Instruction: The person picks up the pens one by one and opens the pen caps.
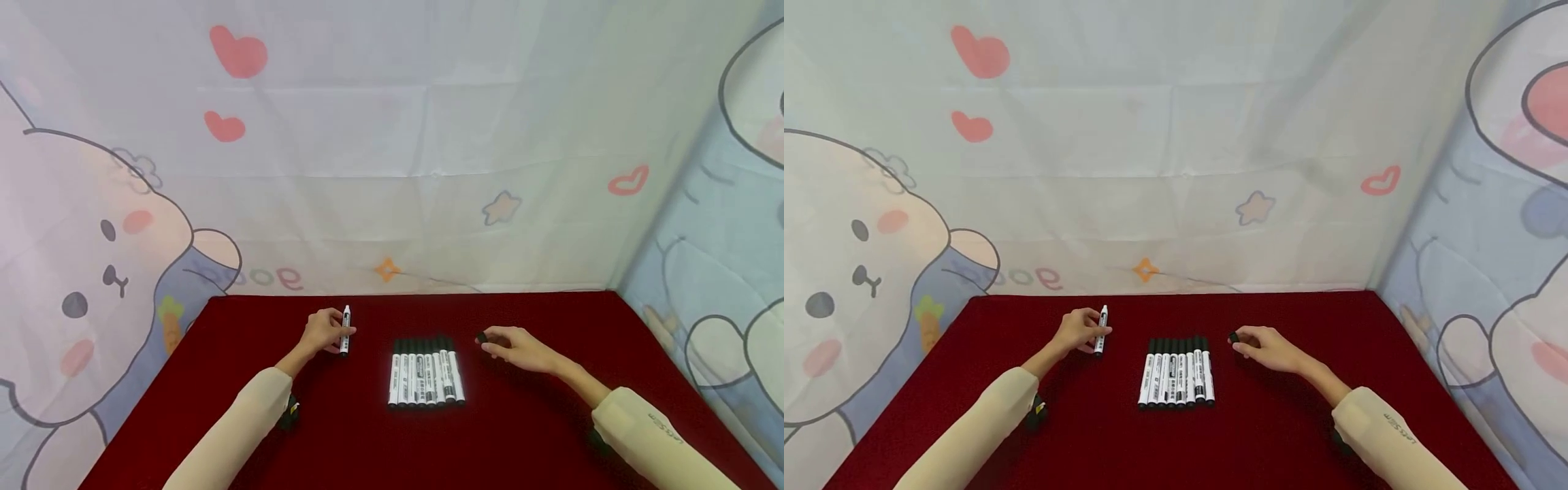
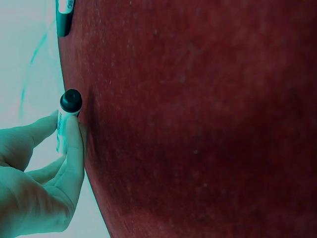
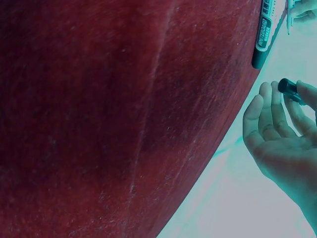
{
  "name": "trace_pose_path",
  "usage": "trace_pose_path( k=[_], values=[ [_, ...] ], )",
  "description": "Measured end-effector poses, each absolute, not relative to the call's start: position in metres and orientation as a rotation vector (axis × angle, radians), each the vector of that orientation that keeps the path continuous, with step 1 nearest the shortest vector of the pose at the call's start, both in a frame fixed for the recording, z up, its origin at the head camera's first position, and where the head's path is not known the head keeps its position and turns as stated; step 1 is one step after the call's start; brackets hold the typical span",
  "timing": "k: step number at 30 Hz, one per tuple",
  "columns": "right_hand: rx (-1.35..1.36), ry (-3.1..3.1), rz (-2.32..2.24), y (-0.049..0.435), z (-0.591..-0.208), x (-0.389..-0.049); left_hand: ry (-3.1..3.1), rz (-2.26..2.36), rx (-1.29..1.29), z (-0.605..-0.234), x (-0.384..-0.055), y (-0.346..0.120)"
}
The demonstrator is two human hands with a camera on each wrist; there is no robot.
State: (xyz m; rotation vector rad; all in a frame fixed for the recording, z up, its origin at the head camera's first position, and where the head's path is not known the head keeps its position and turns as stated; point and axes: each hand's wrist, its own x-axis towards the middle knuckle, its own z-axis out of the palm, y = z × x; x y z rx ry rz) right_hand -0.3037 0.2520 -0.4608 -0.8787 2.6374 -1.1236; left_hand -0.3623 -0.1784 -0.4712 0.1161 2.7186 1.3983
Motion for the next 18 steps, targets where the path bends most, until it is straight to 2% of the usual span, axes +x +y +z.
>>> trace_pose_path(
  k=[18],
  values=[
    [-0.856, 2.692, -1.137, 0.2628, -0.4673, -0.3082, 2.892, 1.109, 0.091, -0.4793, -0.3700, -0.1777]
  ],
)
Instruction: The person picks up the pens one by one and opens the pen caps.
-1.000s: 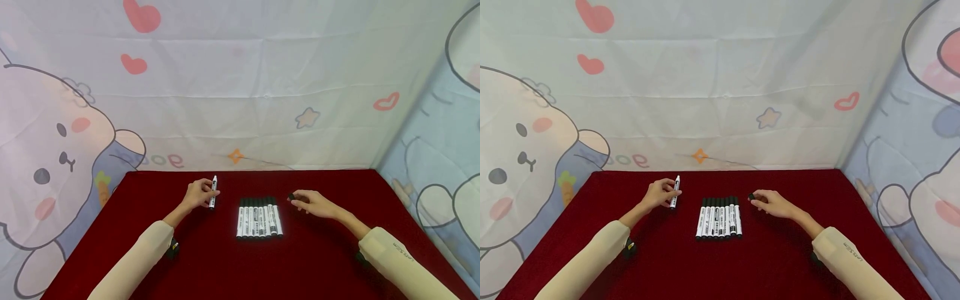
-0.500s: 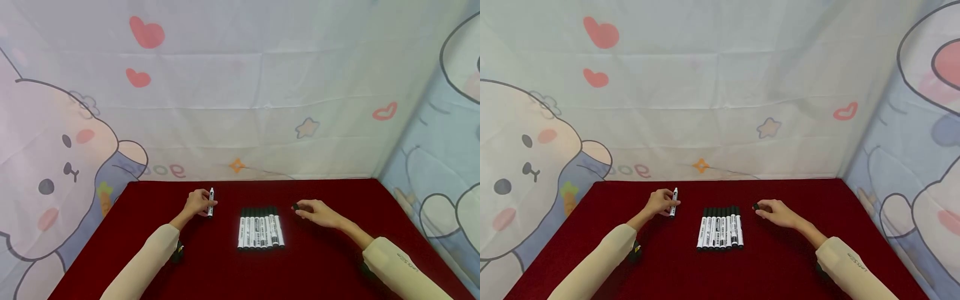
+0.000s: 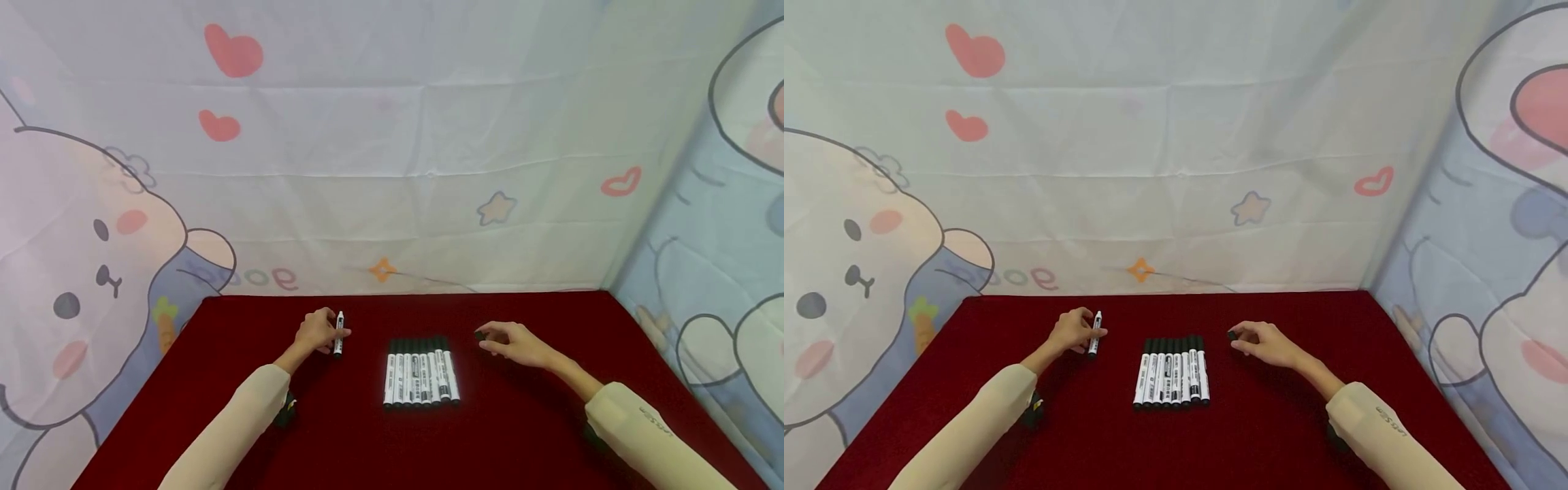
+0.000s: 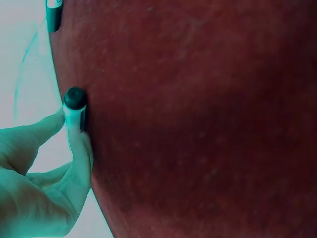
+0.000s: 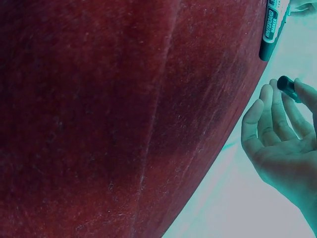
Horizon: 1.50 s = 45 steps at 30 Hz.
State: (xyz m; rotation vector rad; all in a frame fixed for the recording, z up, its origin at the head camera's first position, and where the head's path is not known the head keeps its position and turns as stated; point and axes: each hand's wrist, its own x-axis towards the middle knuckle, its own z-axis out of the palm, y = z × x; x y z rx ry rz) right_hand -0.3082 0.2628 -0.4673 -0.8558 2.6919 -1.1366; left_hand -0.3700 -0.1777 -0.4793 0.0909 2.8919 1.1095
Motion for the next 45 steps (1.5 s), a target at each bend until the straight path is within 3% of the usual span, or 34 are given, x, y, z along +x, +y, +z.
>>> trace_pose_path(
  k=[10, 21, 37, 45],
  values=[
    [-0.789, 2.727, -1.128, 0.270, -0.463, -0.312, 3.034, 1.063, 0.196, -0.466, -0.370, -0.177],
    [-0.699, 2.749, -1.167, 0.279, -0.445, -0.326, 2.896, 1.208, 0.457, -0.461, -0.344, -0.160],
    [-0.474, 2.754, -1.207, 0.274, -0.455, -0.350, 2.612, 1.316, 0.673, -0.464, -0.327, -0.143],
    [-0.381, 2.751, -1.235, 0.270, -0.460, -0.357, 2.488, 1.330, 0.652, -0.468, -0.318, -0.134]
  ],
)
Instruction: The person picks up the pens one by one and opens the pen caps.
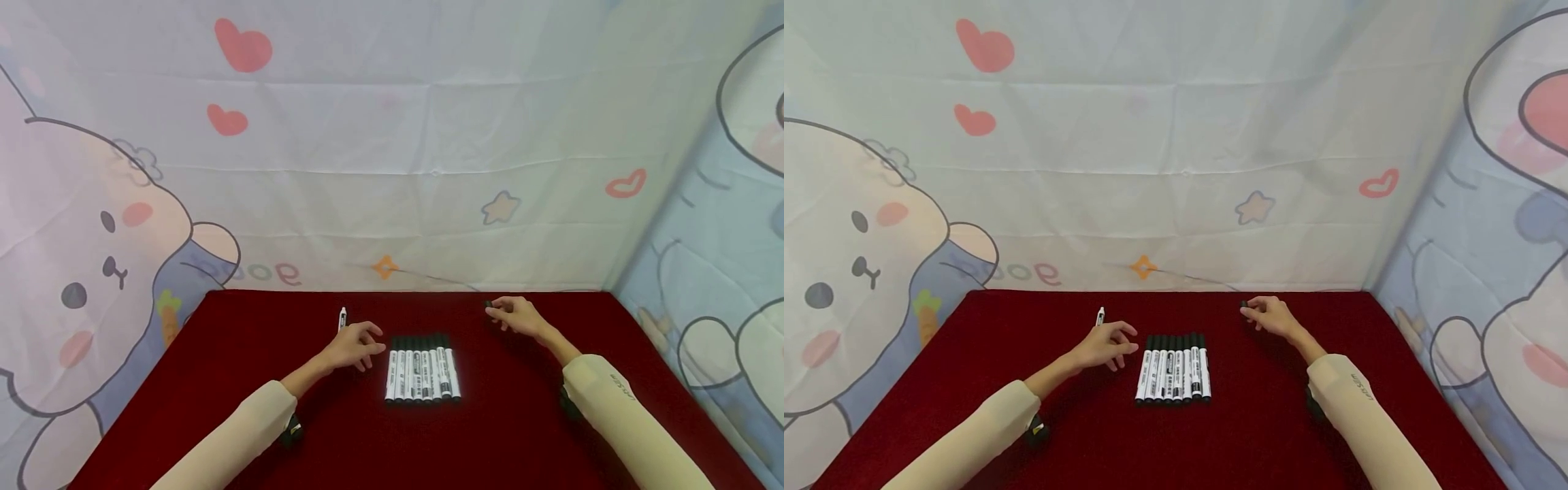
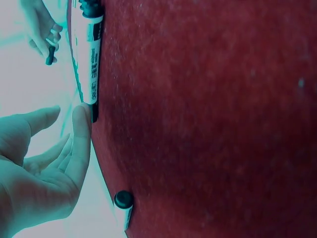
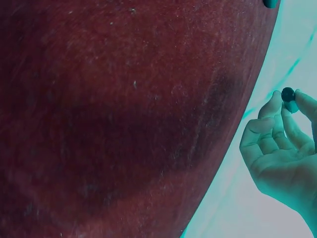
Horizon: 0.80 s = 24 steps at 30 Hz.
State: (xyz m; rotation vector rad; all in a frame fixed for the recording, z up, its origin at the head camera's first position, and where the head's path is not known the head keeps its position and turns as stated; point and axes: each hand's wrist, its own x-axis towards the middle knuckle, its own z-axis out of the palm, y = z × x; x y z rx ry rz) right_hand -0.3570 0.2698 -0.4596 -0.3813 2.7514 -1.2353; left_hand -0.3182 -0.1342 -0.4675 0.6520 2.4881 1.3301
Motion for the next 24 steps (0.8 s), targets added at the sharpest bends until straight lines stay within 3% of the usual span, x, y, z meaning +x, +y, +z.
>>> trace_pose_path(
  k=[24],
  values=[
    [-0.165, 2.807, -1.276, 0.260, -0.475, -0.384, 2.373, 1.311, 0.658, -0.469, -0.296, -0.119]
  ],
)
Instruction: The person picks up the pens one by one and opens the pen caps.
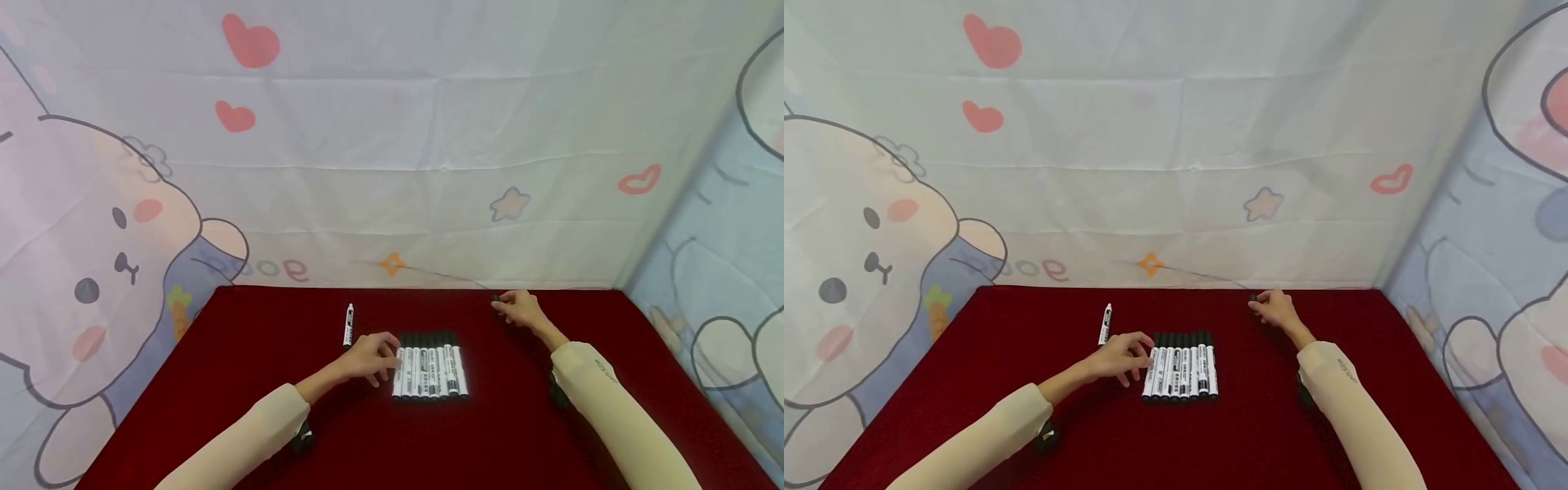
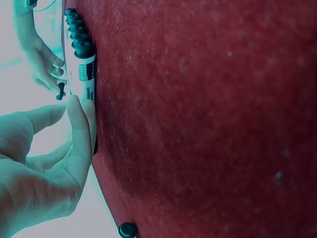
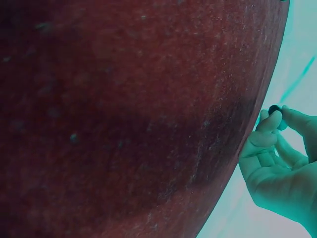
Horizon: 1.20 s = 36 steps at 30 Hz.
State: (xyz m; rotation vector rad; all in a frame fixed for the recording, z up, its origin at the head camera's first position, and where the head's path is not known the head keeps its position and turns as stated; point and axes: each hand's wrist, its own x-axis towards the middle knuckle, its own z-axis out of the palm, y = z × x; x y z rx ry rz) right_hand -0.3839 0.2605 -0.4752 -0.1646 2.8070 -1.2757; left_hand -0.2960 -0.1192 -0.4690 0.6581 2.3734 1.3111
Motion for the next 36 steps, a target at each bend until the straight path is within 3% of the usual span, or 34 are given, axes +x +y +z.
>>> trace_pose_path(
  k=[26, 36],
  values=[
    [-0.047, 2.926, -0.970, 0.255, -0.476, -0.379, 2.412, 1.309, 0.551, -0.478, -0.291, -0.105],
    [-0.211, 2.950, -0.876, 0.254, -0.464, -0.364, 2.627, 1.099, 0.564, -0.481, -0.283, -0.112]
  ],
)
